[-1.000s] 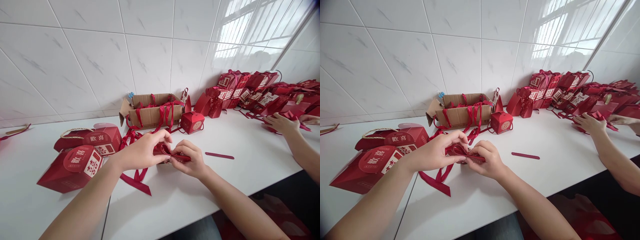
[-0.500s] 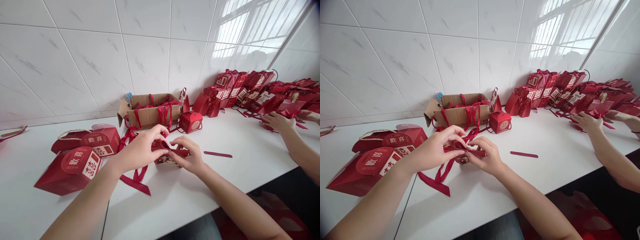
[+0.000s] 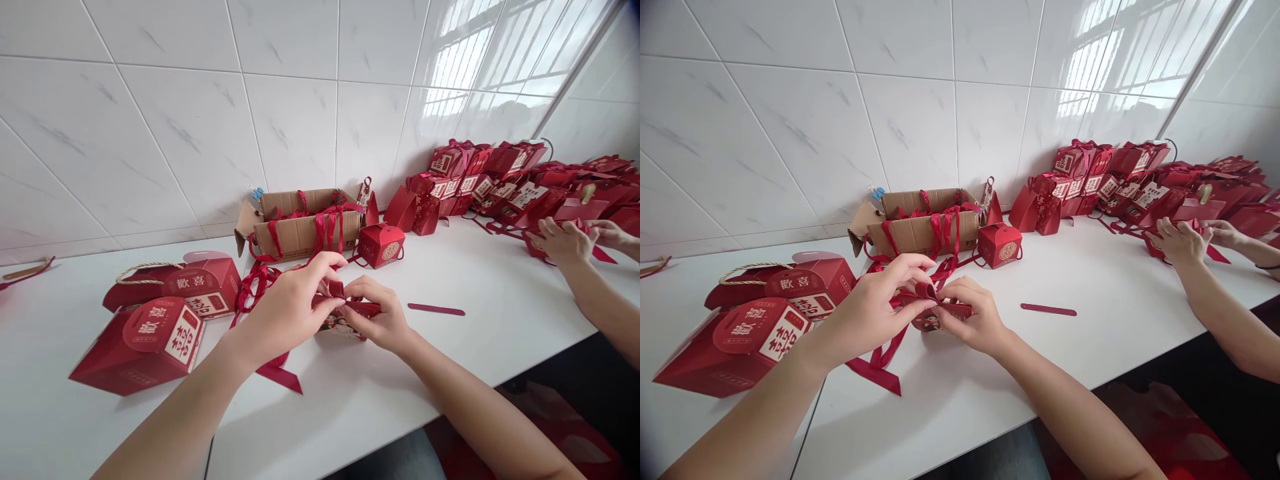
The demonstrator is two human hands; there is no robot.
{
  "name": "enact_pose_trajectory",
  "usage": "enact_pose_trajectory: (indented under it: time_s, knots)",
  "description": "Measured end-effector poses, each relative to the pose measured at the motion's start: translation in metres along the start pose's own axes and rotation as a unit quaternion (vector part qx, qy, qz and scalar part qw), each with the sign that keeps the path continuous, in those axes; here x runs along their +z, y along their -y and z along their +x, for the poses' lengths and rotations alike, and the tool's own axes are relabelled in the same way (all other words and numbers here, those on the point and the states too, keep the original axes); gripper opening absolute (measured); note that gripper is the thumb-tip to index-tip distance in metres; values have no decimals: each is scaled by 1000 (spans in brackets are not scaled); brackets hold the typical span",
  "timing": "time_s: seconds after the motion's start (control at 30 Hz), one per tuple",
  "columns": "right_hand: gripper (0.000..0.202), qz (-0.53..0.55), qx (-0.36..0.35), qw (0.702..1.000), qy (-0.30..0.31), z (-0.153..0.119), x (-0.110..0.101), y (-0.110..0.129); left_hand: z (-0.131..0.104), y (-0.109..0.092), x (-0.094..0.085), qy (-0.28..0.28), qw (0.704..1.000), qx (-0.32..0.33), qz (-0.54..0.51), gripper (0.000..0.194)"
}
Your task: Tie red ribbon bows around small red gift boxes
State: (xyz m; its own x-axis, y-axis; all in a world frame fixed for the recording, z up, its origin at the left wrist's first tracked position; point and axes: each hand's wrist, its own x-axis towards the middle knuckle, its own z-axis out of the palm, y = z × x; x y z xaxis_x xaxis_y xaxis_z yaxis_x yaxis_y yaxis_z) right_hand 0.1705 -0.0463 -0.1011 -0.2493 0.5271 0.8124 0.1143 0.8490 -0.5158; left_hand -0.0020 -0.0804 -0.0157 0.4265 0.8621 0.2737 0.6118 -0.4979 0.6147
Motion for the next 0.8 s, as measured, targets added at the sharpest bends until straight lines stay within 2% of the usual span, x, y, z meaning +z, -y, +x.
enact_pose_trajectory:
  time_s: [0.2,0.33,0.43,0.53,0.63,0.7,0.8]
  knots:
    - [9,-13,-12,1000,-12,2,-3,-1,4,5,-1,-4,999,-14,-30,41]
    - [4,-21,28,999,-42,4,-8,-10,16,25,5,-5,995,-20,-96,56]
    - [3,-26,93,992,-76,6,-13,-18,27,48,30,-16,985,-31,-168,65]
    - [7,-31,166,977,-129,9,-18,-27,32,66,71,-27,965,-63,-252,60]
    - [14,-17,234,957,-171,10,-21,-33,28,77,108,-37,959,-59,-276,73]
    - [17,9,262,948,-181,10,-23,-37,25,80,119,-37,961,-53,-269,71]
    - [19,32,274,944,-183,9,-26,-43,23,85,120,-21,966,-46,-255,61]
